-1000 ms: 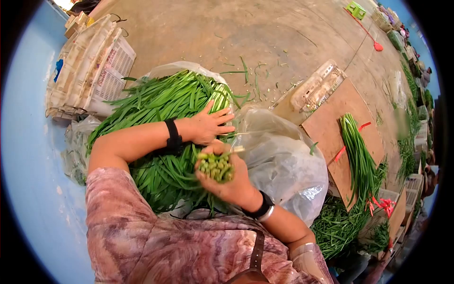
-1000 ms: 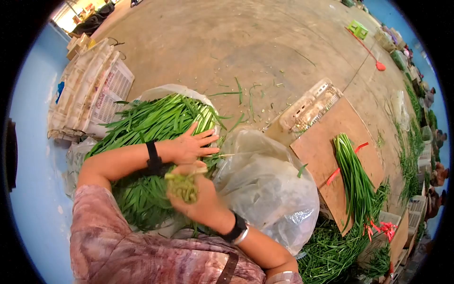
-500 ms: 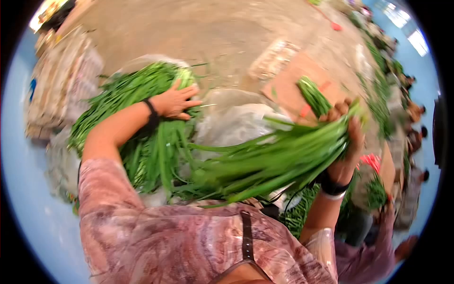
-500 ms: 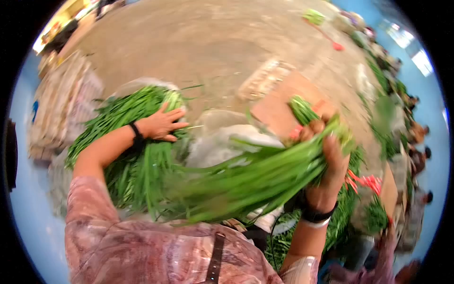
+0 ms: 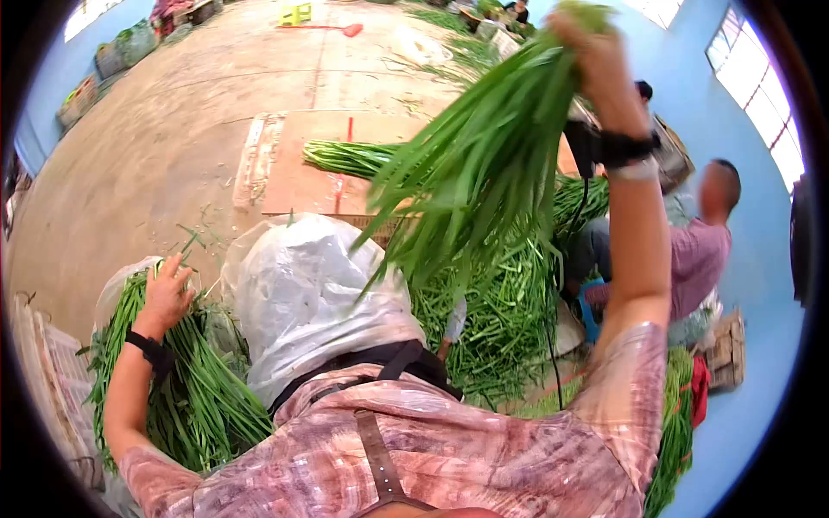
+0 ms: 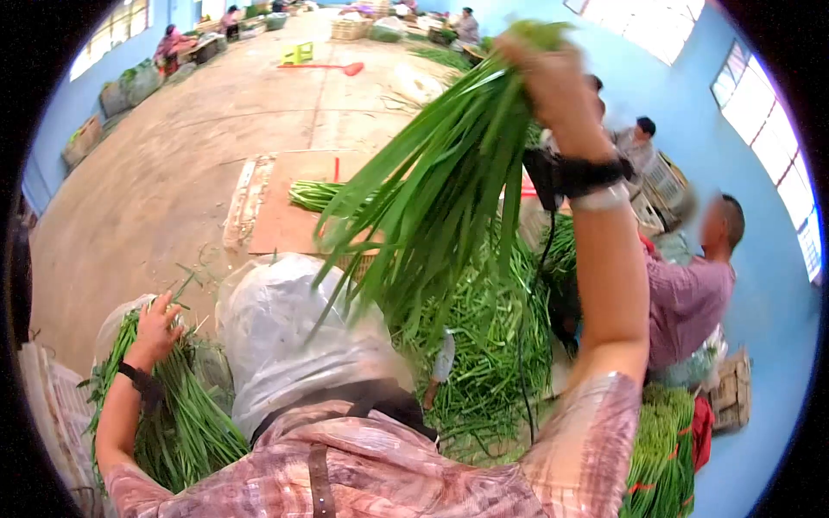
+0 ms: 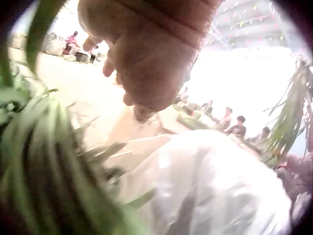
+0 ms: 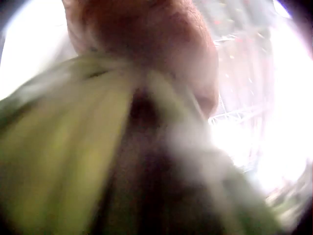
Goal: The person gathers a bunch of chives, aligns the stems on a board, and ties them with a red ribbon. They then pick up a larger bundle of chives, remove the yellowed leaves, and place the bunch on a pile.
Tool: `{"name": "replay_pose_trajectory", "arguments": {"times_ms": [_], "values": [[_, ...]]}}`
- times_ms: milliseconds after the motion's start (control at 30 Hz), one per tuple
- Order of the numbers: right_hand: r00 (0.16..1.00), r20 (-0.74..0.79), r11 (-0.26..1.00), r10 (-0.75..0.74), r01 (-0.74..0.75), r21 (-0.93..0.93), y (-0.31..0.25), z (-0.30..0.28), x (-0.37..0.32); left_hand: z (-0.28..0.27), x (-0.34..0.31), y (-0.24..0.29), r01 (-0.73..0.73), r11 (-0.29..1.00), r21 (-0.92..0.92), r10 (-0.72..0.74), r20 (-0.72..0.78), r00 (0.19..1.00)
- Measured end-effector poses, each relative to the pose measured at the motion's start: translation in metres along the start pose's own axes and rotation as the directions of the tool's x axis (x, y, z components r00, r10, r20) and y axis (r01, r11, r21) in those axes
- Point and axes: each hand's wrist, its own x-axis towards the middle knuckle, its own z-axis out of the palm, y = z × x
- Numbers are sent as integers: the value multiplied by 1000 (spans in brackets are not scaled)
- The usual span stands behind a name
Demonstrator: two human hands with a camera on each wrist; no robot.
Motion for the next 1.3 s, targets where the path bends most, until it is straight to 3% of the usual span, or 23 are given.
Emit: {"name": "replay_pose_trajectory", "arguments": {"times_ms": [33, 133, 167, 200, 233, 333, 367, 467, 500, 533, 567, 667, 767, 800, 867, 967, 1200, 1300], "values": [[989, 20, 913, -147, 143, -381, 25, 3, -1, -15, 6, 5, 32, 999, 13, -32, -11, 999], [996, -27, 971, -90, 82, -224, 30, 13, -13, -103, 26, 54, 62, 992, -108, -52, 97, 994], [994, -53, 954, -91, 72, -292, 34, 17, -22, -122, 31, 74, -125, 934, -334, 100, -89, 991], [990, -78, 930, -116, 81, -359, 35, 24, -22, -147, 40, 96, -330, 801, -499, 187, -316, 930], [983, -99, 901, -152, 97, -423, 34, 30, -15, -180, 46, 129, -470, 725, -503, 237, -458, 857], [991, -72, 915, -111, 74, -395, 49, 40, 1, -217, 97, 212, -668, 632, -394, 210, -742, 637], [969, -155, 903, -191, 112, -414, 48, 51, 4, -223, 117, 242, -678, 604, -419, 156, -772, 616], [996, -72, 994, -54, 47, -99, 28, 80, 9, -229, 179, 303, -771, 458, -443, 61, -849, 525], [996, -92, 998, -20, 15, -53, 25, 89, 11, -233, 188, 303, -784, 203, -586, 176, -766, 618], [993, -116, 997, 30, -21, 75, 19, 101, 12, -236, 195, 301, -703, -48, -710, 319, -677, 663], [995, -91, 983, 50, -33, 182, 9, 106, 10, -235, 200, 299, -529, -268, -806, 470, -588, 658], [985, -37, 919, 170, -145, 368, -6, 121, 15, -187, 213, 289, -75, -564, -822, 631, -488, 603], [975, 36, 868, 221, -214, 448, 9, 138, 15, -156, 186, 323, 63, -742, -668, 591, -606, 532], [973, 61, 854, 223, -224, 470, 19, 143, 12, -138, 183, 330, 54, -748, -661, 585, -620, 523], [951, 81, 828, 299, -301, 474, 44, 149, 3, -120, 160, 342, 237, -840, -487, 527, -633, 567], [890, 106, 765, 443, -437, 473, 81, 156, -19, -82, 135, 348, 373, -870, -323, 493, -573, 655], [758, 40, 681, 651, -607, 411, 152, 180, -63, -47, 93, 331, 399, -797, -453, 566, -334, 754], [784, 24, 704, 620, -570, 424, 167, 192, -76, -46, 81, 328, 455, -771, -445, 596, -255, 761]]}}
